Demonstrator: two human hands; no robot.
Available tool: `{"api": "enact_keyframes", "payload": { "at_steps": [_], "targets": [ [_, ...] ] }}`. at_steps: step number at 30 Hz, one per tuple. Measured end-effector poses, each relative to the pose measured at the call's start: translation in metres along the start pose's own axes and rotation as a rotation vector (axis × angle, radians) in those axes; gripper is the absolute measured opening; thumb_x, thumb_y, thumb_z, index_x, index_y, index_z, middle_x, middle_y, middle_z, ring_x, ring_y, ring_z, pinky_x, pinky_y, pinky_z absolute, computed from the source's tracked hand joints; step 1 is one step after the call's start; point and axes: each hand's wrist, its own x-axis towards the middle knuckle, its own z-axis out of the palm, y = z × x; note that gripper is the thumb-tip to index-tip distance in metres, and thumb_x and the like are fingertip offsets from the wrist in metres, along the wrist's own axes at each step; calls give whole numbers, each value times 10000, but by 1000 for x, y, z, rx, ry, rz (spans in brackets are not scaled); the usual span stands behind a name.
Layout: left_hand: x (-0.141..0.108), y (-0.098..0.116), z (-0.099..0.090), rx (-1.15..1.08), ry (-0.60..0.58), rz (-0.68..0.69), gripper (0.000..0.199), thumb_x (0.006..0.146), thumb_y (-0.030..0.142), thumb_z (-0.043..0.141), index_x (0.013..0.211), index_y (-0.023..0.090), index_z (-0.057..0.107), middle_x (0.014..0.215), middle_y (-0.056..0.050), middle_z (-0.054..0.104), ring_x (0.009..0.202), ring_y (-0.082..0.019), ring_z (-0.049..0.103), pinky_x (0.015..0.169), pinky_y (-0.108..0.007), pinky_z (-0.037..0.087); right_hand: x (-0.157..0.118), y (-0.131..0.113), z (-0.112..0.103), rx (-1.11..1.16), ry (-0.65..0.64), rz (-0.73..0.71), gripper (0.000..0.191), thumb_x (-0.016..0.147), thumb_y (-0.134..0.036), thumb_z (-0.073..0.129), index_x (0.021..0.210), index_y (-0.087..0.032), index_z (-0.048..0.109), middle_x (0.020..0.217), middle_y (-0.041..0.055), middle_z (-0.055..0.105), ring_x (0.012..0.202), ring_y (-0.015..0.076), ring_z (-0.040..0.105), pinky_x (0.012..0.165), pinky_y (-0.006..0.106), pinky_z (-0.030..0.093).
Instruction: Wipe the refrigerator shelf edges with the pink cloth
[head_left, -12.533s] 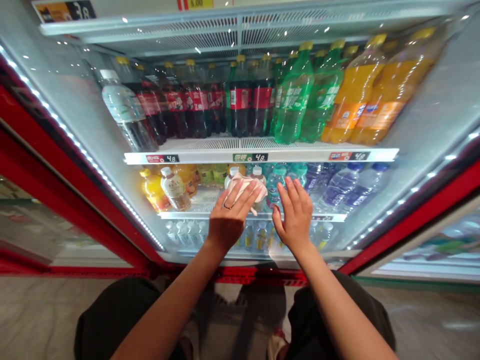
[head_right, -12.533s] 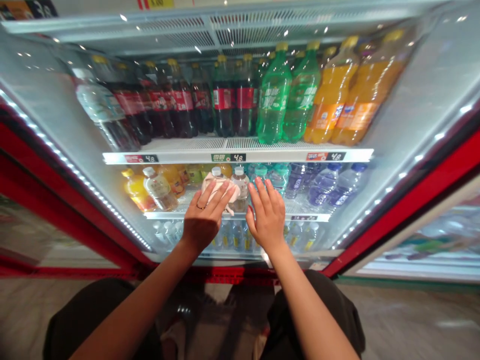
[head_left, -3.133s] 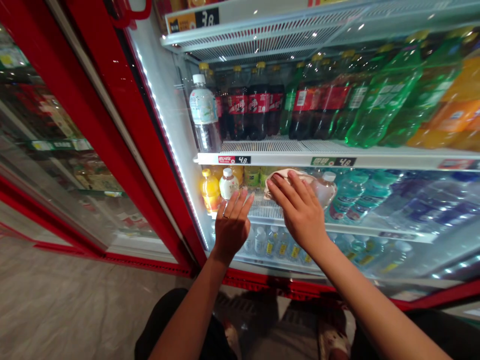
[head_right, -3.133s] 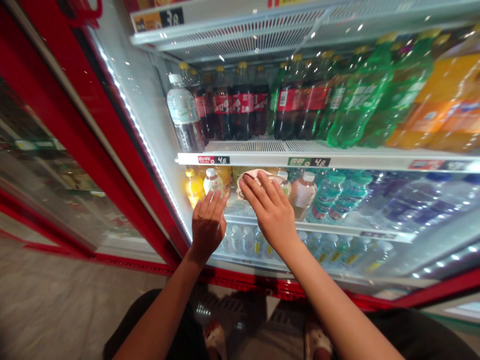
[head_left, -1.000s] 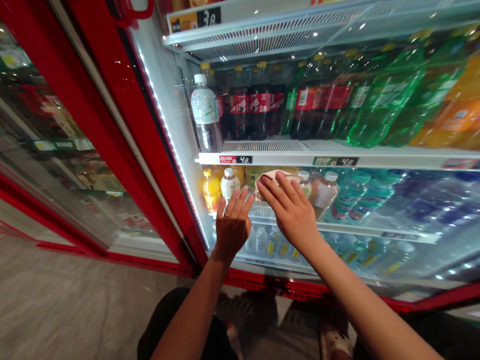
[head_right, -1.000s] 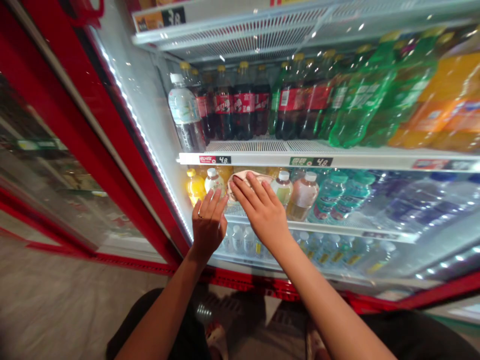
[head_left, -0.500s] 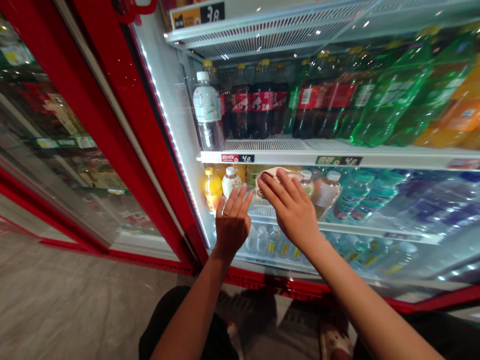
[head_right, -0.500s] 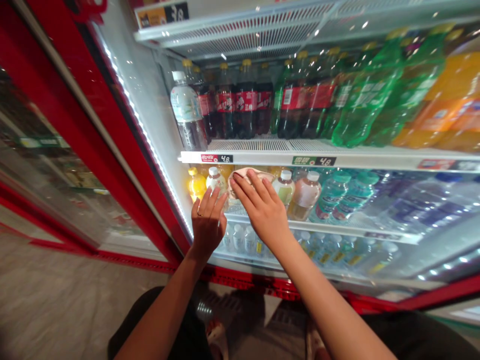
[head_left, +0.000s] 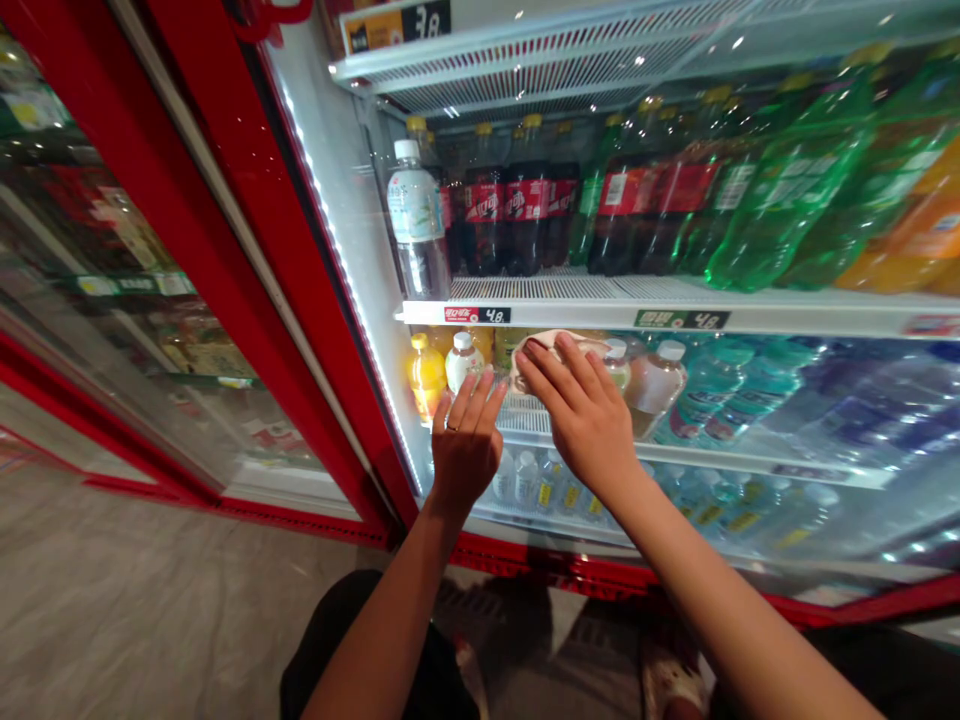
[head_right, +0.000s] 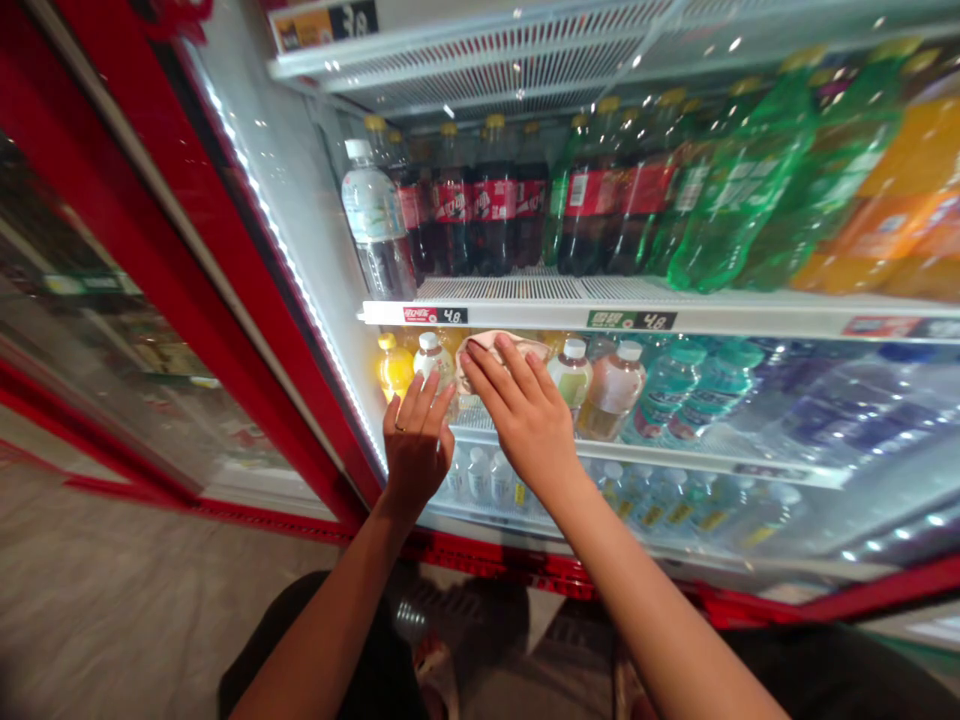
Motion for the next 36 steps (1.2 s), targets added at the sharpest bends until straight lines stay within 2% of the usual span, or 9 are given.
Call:
{"api": "enact_keyframes", "payload": {
  "at_steps": [7,13,19,26,32,36],
  "targets": [
    [0,0,0,14,1,3,720,952,63,552,1648,211,444,1559,-104,660,1508,-217,580,1337,-437,276,-6,1,-1,20,-27,-18,838,1076,-68,448,1747,-348,30,1686,7,513,1618,217,421,1361,447,346],
    [1,0,-2,29,-7,6,702,942,53,551,1624,206,486,1552,-95,669,1504,-205,582,1329,-418,290,-11,6,-5,-24,-31,-53,840,1062,-39,457,1751,-320,66,1685,4,512,1634,200,388,1369,425,328],
    [0,0,-2,15,-14,-10,699,930,48,562,1609,207,519,1558,-91,666,1498,-210,587,1321,-411,297,-8,4,-5,13,-33,-12,845,1066,-46,436,1746,-351,37,1690,-1,505,1622,208,412,1363,447,343],
    [0,0,0,4,-15,-14,674,939,55,555,1595,213,539,1564,-91,660,1507,-209,578,1328,-414,281,-8,2,-3,-31,-3,-32,816,1072,-55,460,1752,-310,86,1665,17,541,1629,206,400,1366,430,330],
    [1,0,-1,16,-16,-9,707,945,55,559,1629,218,493,1561,-89,664,1488,-217,595,1312,-423,306,-18,6,-4,-45,-8,-57,804,1058,-24,447,1751,-286,134,1665,16,543,1644,198,367,1378,414,294],
    [1,0,-2,16,9,-7,669,959,55,549,1607,214,512,1550,-85,674,1487,-206,596,1326,-413,273,-18,7,-4,-50,-3,-57,801,1057,-22,451,1751,-285,150,1663,14,546,1644,199,369,1380,412,290]
  ]
}}
